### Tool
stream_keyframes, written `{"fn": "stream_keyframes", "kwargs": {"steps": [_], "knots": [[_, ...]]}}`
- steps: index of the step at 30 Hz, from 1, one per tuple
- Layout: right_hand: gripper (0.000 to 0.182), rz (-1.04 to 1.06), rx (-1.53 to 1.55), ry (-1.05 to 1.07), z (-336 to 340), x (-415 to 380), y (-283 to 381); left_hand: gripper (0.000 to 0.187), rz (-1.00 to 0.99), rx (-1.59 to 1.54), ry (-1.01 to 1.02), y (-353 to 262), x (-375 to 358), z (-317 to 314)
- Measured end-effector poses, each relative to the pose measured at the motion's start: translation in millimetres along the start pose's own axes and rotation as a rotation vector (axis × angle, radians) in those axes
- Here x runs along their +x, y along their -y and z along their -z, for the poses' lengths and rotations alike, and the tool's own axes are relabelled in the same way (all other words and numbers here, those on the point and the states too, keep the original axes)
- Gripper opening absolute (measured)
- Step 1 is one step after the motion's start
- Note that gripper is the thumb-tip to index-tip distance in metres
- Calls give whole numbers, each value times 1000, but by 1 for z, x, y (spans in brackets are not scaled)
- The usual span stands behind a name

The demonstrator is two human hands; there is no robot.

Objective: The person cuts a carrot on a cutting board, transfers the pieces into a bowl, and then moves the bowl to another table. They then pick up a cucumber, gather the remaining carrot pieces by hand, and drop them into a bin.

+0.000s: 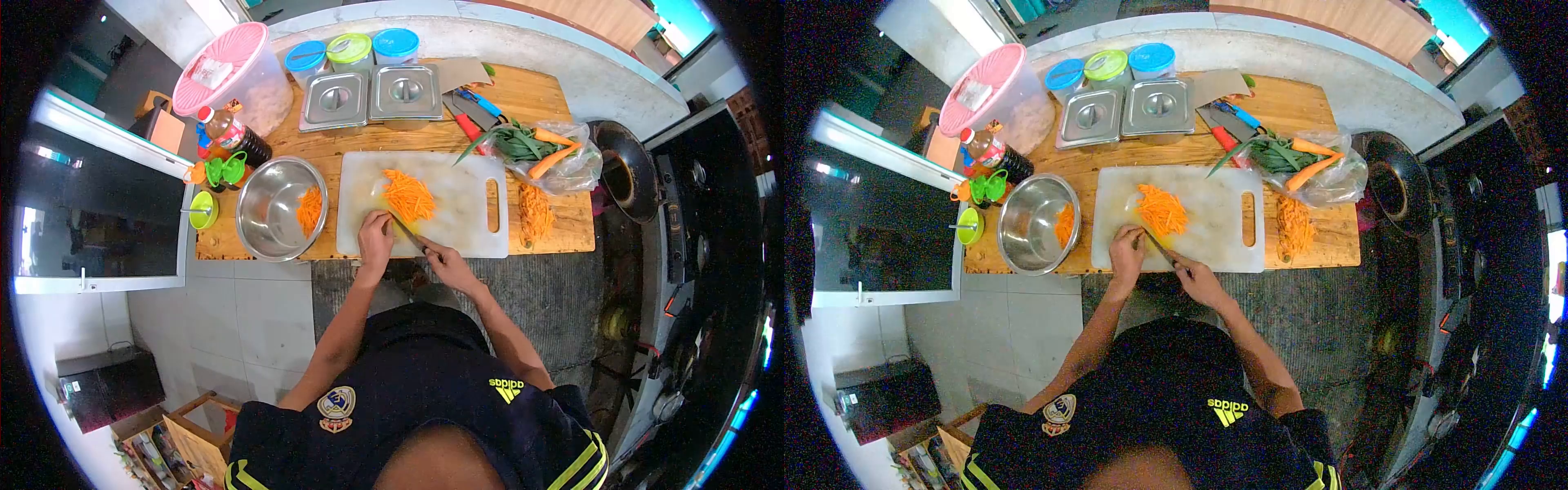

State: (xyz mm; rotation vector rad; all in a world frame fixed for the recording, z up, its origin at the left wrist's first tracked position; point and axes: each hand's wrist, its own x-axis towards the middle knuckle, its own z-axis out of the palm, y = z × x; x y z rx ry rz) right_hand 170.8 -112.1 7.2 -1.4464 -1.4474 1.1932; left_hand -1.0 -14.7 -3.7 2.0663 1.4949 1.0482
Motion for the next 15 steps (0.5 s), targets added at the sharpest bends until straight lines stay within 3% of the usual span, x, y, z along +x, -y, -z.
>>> {"fn": "stream_keyframes", "kwargs": {"steps": [2,5,8,15], "knots": [[38,-304,221,118,9,-1,22,13,-8,-8,1,0,0,1],[39,-444,237,113,22,-6,50,13,-43,26,23,-1,3,1],[39,-9,-72,-16,10,-4,3,12,4,41,52,-4,5,-2],[39,-49,-36,-36,4,-4,9,17,130,-145,-16,-4,1,0]]}}
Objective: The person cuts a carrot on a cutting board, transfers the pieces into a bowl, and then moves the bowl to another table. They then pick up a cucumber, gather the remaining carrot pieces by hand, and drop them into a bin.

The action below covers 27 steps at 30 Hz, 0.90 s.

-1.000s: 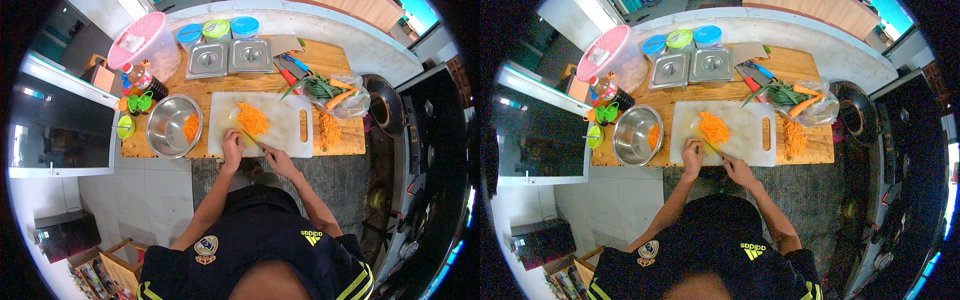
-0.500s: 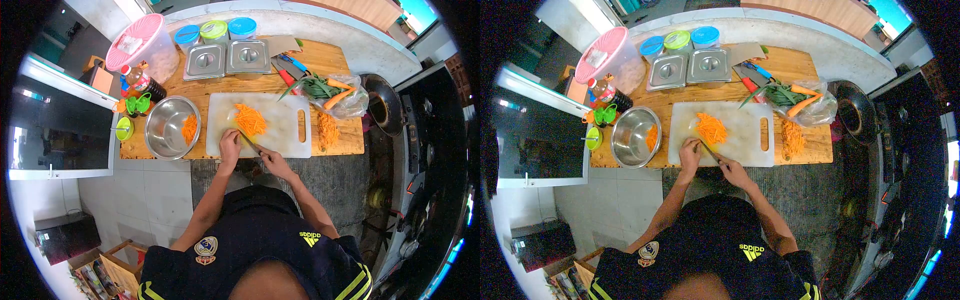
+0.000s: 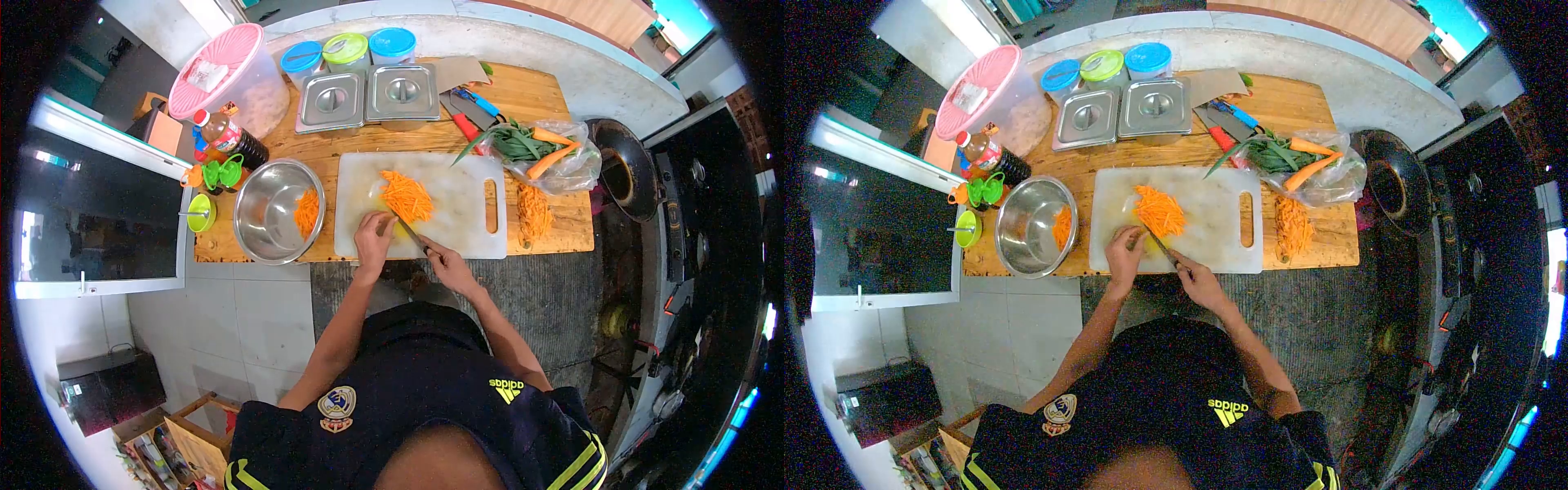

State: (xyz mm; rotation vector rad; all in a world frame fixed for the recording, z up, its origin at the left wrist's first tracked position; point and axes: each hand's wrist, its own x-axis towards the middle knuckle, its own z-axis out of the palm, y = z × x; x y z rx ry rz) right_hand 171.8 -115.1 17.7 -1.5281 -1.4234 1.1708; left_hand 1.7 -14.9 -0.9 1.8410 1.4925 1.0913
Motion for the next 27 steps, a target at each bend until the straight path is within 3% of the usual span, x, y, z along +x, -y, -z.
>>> {"fn": "stream_keyframes", "kwargs": {"steps": [2,5,17,27], "knots": [[39,84,-13,-56,-6,2,-6,18,7,-75,-9,6,-3,2],[38,3,1,-26,-5,1,6,21,-53,6,24,-7,-2,12],[37,49,-30,-80,-13,2,1,20,-161,100,42,8,-4,4],[36,1,-30,-61,-12,3,7,20,-137,114,49,1,-6,4]]}}
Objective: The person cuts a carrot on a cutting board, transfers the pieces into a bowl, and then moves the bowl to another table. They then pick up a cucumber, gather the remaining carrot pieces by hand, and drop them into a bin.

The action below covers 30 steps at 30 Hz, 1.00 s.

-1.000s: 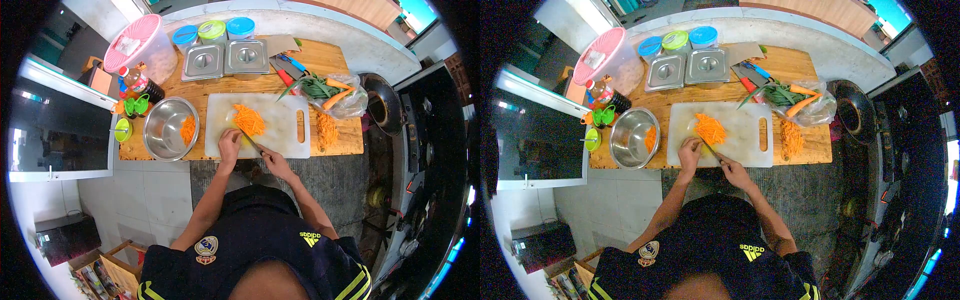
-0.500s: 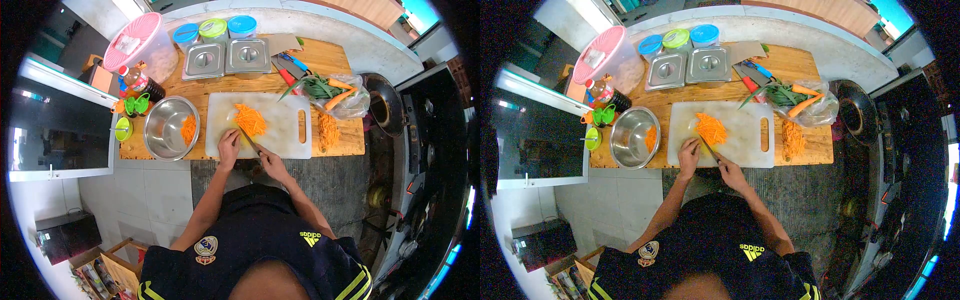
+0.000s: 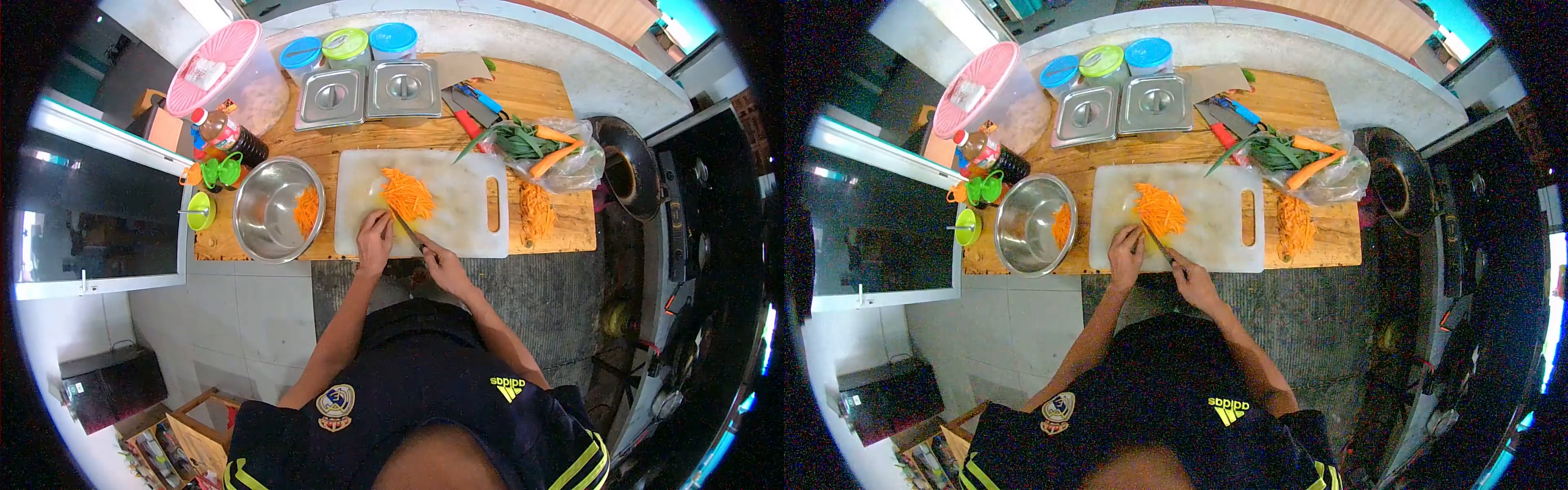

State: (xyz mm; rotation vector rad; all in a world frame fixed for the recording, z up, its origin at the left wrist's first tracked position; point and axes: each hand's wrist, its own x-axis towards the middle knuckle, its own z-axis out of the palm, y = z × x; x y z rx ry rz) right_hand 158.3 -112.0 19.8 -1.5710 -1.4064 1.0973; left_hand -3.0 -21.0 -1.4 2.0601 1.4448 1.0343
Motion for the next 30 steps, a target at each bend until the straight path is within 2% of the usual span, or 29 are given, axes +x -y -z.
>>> {"fn": "stream_keyframes", "kwargs": {"steps": [2,5,8,19,30], "knots": [[36,-62,17,35,2,0,3,20,-11,2,9,0,0,0],[35,65,-68,-39,-1,-1,1,20,13,-20,34,-2,1,0],[36,-15,-93,-33,4,-5,20,19,-31,13,8,-4,1,-1],[36,116,-107,-99,-9,-5,-2,19,-46,13,-18,-1,0,-4],[36,38,-3,-4,-5,0,4,17,-69,28,-29,-3,4,-1]]}}
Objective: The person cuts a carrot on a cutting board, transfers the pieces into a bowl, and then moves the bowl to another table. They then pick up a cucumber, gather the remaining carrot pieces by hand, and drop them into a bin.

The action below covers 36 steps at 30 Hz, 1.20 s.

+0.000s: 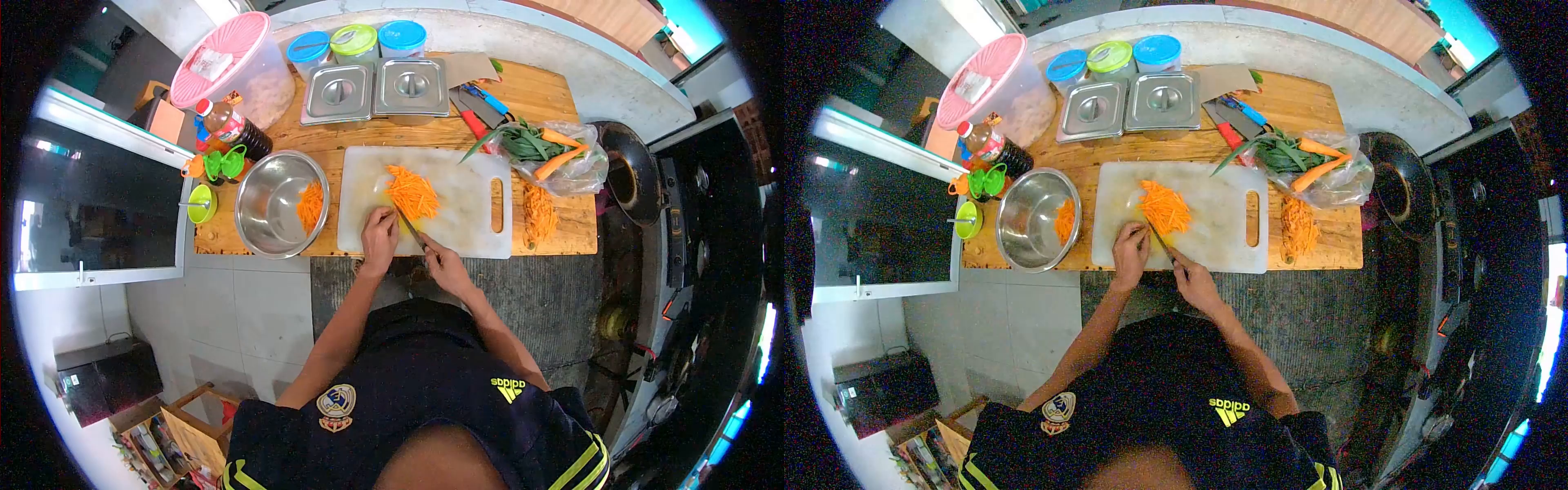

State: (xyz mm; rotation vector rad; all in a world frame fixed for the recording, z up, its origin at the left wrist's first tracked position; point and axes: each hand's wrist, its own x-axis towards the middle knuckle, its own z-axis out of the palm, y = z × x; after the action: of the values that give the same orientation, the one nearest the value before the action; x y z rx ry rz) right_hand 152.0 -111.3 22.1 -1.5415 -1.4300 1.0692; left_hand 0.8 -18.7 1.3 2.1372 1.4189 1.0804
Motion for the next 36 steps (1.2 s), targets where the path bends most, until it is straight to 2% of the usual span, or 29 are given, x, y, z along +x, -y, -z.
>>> {"fn": "stream_keyframes", "kwargs": {"steps": [2,5,8,11,14,17,20,23,26,29,30,32,35,36], "knots": [[36,-5,-16,12,2,5,1,17,8,-18,-5,1,0,-2],[35,-158,-13,107,9,16,13,17,-13,1,-13,0,1,-1],[35,-94,-44,44,4,14,15,16,5,19,-14,1,0,-4],[38,279,-200,-194,-14,3,-13,15,-8,8,-15,6,-2,-7],[40,124,-220,-108,-9,-11,-1,14,8,-1,-35,2,-3,-8],[41,-47,-365,-2,-3,-19,19,15,13,39,10,1,-2,-5],[41,-39,-254,-30,-2,-28,16,15,20,31,14,0,-1,-3],[41,-60,-291,-12,9,-39,16,16,-2,62,1,1,0,-4],[40,44,-200,-23,29,-40,27,12,158,-95,-2,-3,3,-1],[35,-79,-202,-127,50,-29,32,20,333,-224,24,7,4,-4],[27,-124,-182,-144,57,-21,22,28,343,-196,55,7,5,-4],[25,-138,-368,-199,68,-9,-3,46,362,-138,112,3,14,0],[25,-83,-530,-322,79,5,-20,76,-21,163,113,-7,35,13],[25,-43,-557,-363,82,11,-30,80,-48,161,198,-3,43,15]]}}
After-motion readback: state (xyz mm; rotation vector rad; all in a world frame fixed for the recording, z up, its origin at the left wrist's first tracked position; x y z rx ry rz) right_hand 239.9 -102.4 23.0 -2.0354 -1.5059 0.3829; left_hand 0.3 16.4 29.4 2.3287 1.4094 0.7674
